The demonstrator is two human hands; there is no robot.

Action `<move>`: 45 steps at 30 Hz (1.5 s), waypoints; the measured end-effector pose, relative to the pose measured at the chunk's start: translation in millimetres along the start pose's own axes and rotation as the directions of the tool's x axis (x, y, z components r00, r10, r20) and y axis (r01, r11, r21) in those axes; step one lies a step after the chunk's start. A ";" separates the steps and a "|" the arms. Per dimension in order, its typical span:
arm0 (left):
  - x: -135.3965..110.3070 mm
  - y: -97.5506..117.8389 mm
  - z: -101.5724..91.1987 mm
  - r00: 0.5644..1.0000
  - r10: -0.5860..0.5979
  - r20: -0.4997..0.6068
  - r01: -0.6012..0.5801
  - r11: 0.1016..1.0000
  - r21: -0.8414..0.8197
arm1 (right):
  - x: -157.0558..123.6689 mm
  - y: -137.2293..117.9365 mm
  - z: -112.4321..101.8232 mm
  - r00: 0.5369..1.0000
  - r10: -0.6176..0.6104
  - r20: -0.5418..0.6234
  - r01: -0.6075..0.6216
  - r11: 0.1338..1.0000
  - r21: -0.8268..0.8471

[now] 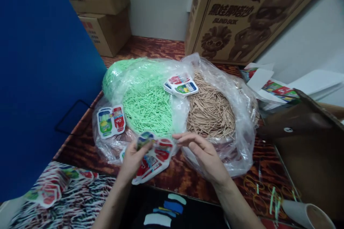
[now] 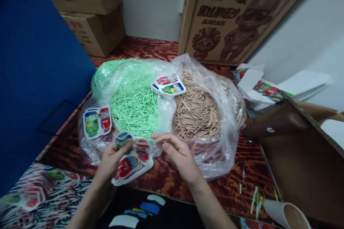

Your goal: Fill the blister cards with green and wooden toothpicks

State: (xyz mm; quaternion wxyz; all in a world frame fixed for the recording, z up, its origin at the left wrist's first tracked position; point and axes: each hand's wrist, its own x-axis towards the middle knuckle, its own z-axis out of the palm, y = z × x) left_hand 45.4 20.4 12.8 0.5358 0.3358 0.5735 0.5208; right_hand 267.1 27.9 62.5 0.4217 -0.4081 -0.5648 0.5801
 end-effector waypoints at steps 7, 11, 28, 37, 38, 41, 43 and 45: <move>68.0 7.7 -104.2 0.824 0.145 -0.548 -0.183 0.983 -0.016 | 36.5 36.8 24.2 0.996 0.011 -0.084 -0.034 0.962 -0.272; 106.6 -4.6 -117.5 0.786 0.266 -0.558 -0.071 0.935 0.346 | 81.7 50.9 34.8 0.993 -0.044 -0.105 -0.059 0.588 -0.807; 59.5 -0.7 -69.4 0.670 0.692 -0.269 -0.201 0.518 0.831 | 112.2 66.4 43.0 0.989 0.134 -0.063 -0.085 0.170 -0.982; 56.0 0.9 -19.6 0.816 0.568 -0.104 -0.387 0.672 0.631 | 135.9 60.2 14.3 0.957 0.252 -0.141 -0.282 0.706 -0.649; 56.7 0.6 -13.4 0.839 0.538 -0.080 -0.397 0.706 0.586 | 138.4 58.1 12.1 0.953 0.273 -0.131 -0.298 0.766 -0.570; 61.3 0.3 6.1 0.906 0.423 0.010 -0.388 0.823 0.415 | 140.3 50.5 7.9 0.946 0.322 -0.045 -0.320 0.895 -0.311; 67.2 1.0 19.1 0.946 0.319 0.051 -0.321 0.908 0.270 | 137.0 46.5 6.6 0.941 0.336 0.025 -0.327 0.928 -0.177; 75.6 2.4 31.0 0.975 0.215 0.058 -0.221 0.968 0.117 | 131.8 45.3 6.6 0.932 0.347 0.106 -0.346 0.938 -0.030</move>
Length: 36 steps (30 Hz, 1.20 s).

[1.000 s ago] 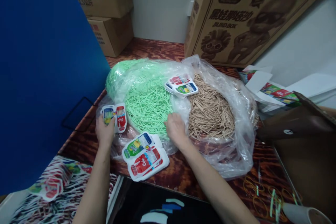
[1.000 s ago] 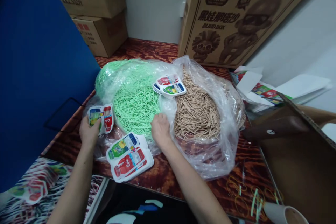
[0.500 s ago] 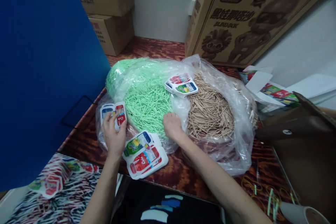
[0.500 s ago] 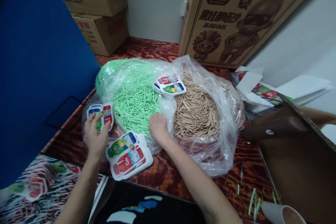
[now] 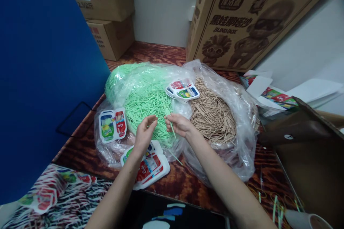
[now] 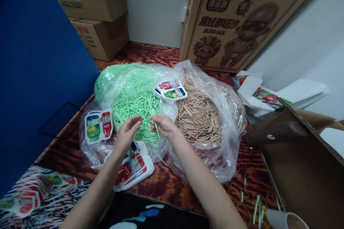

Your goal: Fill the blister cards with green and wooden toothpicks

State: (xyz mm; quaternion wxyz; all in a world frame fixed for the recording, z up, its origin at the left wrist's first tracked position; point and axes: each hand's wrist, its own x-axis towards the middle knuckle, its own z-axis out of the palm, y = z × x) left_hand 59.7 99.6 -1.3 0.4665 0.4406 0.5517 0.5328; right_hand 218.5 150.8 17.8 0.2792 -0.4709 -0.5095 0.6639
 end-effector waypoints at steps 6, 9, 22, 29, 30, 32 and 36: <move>26.9 2.5 18.9 0.989 -0.146 -0.011 0.138 0.953 -0.269 | -10.6 13.6 9.1 0.961 0.072 0.265 -0.173 0.908 0.381; 30.0 1.4 22.8 0.988 -0.144 0.054 0.153 0.951 -0.269 | -12.9 18.0 13.2 0.953 0.103 0.285 -0.209 0.906 0.369; 3.1 27.3 6.7 0.938 0.322 0.131 -0.327 0.691 0.645 | -84.5 38.7 10.6 0.995 0.085 0.059 -0.104 0.835 0.540; -98.5 -0.9 19.4 0.422 0.117 0.899 -0.882 0.284 0.377 | -126.7 80.6 4.7 0.981 0.105 -0.165 -0.012 0.876 0.482; -103.8 -5.8 22.5 0.412 0.109 0.905 -0.891 0.256 0.375 | -128.2 85.3 8.5 0.961 0.053 -0.270 0.068 0.906 0.419; -105.7 -13.2 27.3 0.422 0.105 0.901 -0.892 0.229 0.391 | -130.8 95.6 18.0 0.881 -0.079 -0.466 0.191 0.961 0.199; -96.5 -19.1 31.0 0.432 0.102 0.896 -0.887 0.226 0.402 | -137.3 119.6 33.7 0.807 -0.254 -0.534 0.174 0.965 -0.197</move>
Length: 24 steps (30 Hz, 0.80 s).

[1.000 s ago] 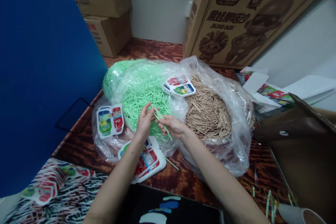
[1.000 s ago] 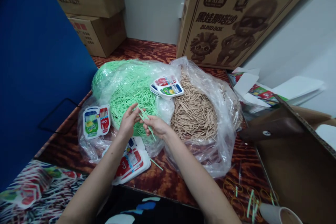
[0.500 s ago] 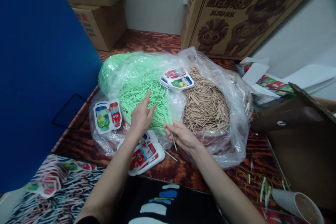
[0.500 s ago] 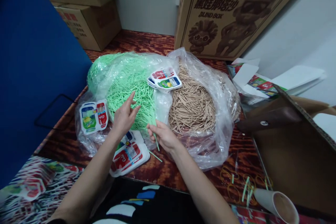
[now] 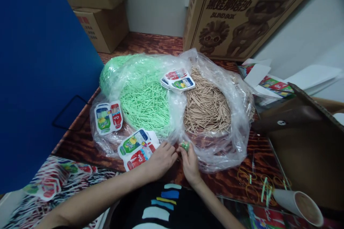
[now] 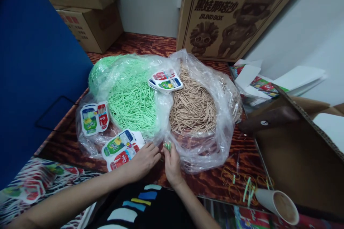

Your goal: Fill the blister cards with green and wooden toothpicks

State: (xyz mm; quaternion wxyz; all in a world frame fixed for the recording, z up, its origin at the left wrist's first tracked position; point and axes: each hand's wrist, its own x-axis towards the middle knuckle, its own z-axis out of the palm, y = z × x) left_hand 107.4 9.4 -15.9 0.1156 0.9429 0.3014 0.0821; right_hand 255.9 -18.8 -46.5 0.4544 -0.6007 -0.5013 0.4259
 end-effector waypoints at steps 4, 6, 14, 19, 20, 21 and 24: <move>-1.3 -0.5 -3.0 1.000 -0.011 -0.001 0.011 0.999 -0.033 | -8.5 7.7 0.3 0.998 -0.057 0.029 0.058 0.998 -0.035; -5.1 1.4 -8.0 0.998 -0.051 -0.034 0.047 0.994 -0.098 | -8.3 5.3 -1.9 0.998 -0.065 0.016 0.065 0.998 -0.010; -4.5 -24.0 -49.2 0.911 -0.328 -0.249 0.233 0.910 -0.342 | -4.2 -5.0 -3.3 0.992 -0.094 0.088 0.096 0.995 -0.023; 11.5 -58.8 -65.1 0.725 -0.490 -0.484 0.381 0.871 -0.311 | 1.7 -6.9 5.4 0.983 -0.114 0.143 0.113 0.994 0.011; 10.8 -63.3 -65.5 0.695 -0.512 -0.505 0.412 0.859 -0.303 | 3.0 -5.4 6.9 0.982 -0.114 0.152 0.114 0.993 0.008; 7.7 -66.6 -65.1 0.678 -0.530 -0.509 0.434 0.848 -0.305 | 4.2 -3.7 7.9 0.981 -0.111 0.157 0.112 0.994 0.006; -15.5 -70.1 -59.3 0.682 -0.584 -0.440 0.474 0.811 -0.343 | 6.2 -1.0 8.2 0.983 -0.104 0.154 0.103 0.995 0.017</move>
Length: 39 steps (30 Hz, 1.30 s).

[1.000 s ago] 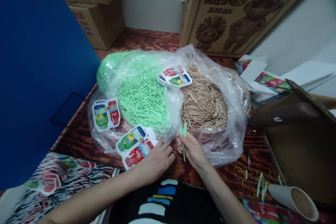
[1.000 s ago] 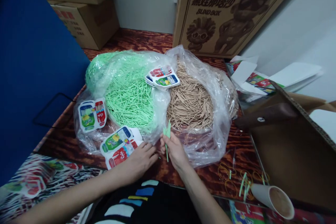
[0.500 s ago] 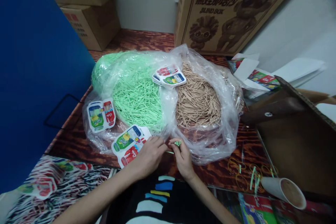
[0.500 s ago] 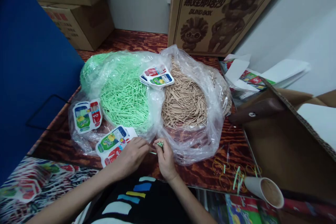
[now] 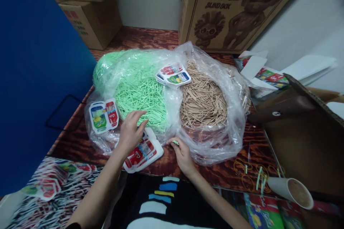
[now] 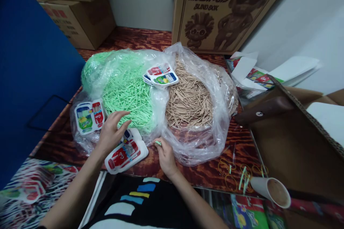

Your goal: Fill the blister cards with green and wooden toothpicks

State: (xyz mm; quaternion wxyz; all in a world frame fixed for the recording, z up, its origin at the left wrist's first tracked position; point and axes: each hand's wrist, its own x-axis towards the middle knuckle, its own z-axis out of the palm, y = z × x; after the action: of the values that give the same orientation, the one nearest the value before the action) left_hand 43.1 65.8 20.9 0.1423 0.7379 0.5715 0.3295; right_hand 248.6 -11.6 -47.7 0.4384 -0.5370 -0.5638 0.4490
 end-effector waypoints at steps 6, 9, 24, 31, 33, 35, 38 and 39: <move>-53.8 -30.7 -17.5 0.988 -0.104 0.113 0.090 0.989 0.116 | 5.7 -14.4 -6.8 0.998 -0.053 0.032 0.053 0.999 -0.001; -65.9 -38.0 -15.4 0.985 -0.129 0.115 0.108 0.979 0.172 | 12.1 -21.4 -7.7 0.994 -0.103 0.045 0.104 0.995 -0.011; -66.5 -68.4 -5.2 0.934 -0.314 0.167 0.315 0.949 0.027 | 24.6 -32.1 -6.7 0.992 -0.121 0.033 0.122 0.992 -0.026; -67.7 -76.1 1.4 0.935 -0.353 0.023 0.353 0.932 -0.075 | 28.2 -31.1 -6.1 0.994 -0.105 0.031 0.105 0.994 -0.017; -67.8 -77.3 1.6 0.946 -0.323 -0.007 0.322 0.943 -0.081 | 28.9 -30.8 -6.1 0.994 -0.103 0.027 0.103 0.995 -0.012; -67.8 -77.6 1.7 0.955 -0.293 -0.034 0.290 0.954 -0.073 | 29.2 -29.9 -6.1 0.994 -0.104 0.021 0.105 0.994 -0.008; -68.1 -76.7 1.8 0.961 -0.270 -0.060 0.267 0.962 -0.058 | 28.8 -27.4 -6.1 0.994 -0.104 0.021 0.105 0.995 -0.003; -68.2 -76.4 1.8 0.961 -0.267 -0.067 0.264 0.963 -0.054 | 28.6 -26.6 -6.2 0.994 -0.103 0.021 0.103 0.995 -0.004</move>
State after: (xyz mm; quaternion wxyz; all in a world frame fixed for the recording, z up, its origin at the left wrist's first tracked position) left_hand -21.9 25.6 -47.2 0.1806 0.6387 0.6626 0.3470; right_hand 247.8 16.7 -20.1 0.4539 -0.5035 -0.5963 0.4300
